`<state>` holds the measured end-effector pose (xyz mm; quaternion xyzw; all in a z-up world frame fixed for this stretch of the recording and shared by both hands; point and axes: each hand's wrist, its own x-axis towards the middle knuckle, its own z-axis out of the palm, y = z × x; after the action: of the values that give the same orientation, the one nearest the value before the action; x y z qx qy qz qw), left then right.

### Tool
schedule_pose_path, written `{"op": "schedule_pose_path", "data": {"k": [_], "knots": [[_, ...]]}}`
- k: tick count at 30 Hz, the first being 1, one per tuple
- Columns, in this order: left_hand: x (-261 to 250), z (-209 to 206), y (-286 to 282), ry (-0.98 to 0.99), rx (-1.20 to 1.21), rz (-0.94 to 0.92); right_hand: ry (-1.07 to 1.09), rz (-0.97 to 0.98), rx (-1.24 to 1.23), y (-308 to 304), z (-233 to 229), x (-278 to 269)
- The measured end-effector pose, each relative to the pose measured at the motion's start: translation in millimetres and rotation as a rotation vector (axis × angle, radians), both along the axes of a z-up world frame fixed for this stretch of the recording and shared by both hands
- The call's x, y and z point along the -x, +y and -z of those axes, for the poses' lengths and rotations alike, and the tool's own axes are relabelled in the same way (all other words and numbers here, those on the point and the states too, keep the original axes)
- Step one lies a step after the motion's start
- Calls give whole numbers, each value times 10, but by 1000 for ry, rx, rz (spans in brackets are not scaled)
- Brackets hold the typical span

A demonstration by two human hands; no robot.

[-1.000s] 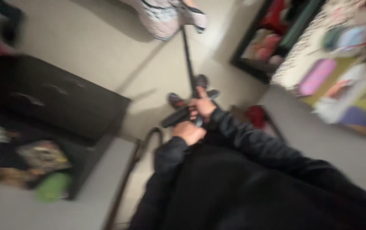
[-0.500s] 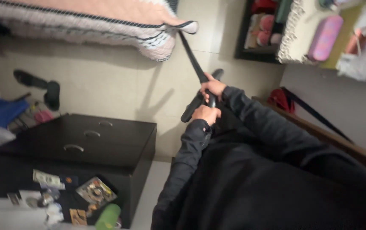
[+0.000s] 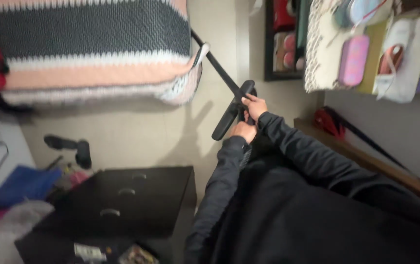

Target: The person vacuums a bed cover using a vacuum cleaner attachment, attaches a floor nozzle to the vacuum tube, and vacuums the floor.

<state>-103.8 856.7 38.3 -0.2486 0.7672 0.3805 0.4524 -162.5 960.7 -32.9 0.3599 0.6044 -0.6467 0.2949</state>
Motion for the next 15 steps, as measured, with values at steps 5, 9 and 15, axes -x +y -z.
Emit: {"op": "schedule_pose_path", "data": {"k": [5,9,15], "knots": [[642,-220,-125,207,-155,187,-102,58,15,198,81,776],[1121,-381,-244,196,6,64,35,67,10,97,517,1454],[1322,-145,-738,263,177,24,84,-6,-58,-312,516,2518]]}}
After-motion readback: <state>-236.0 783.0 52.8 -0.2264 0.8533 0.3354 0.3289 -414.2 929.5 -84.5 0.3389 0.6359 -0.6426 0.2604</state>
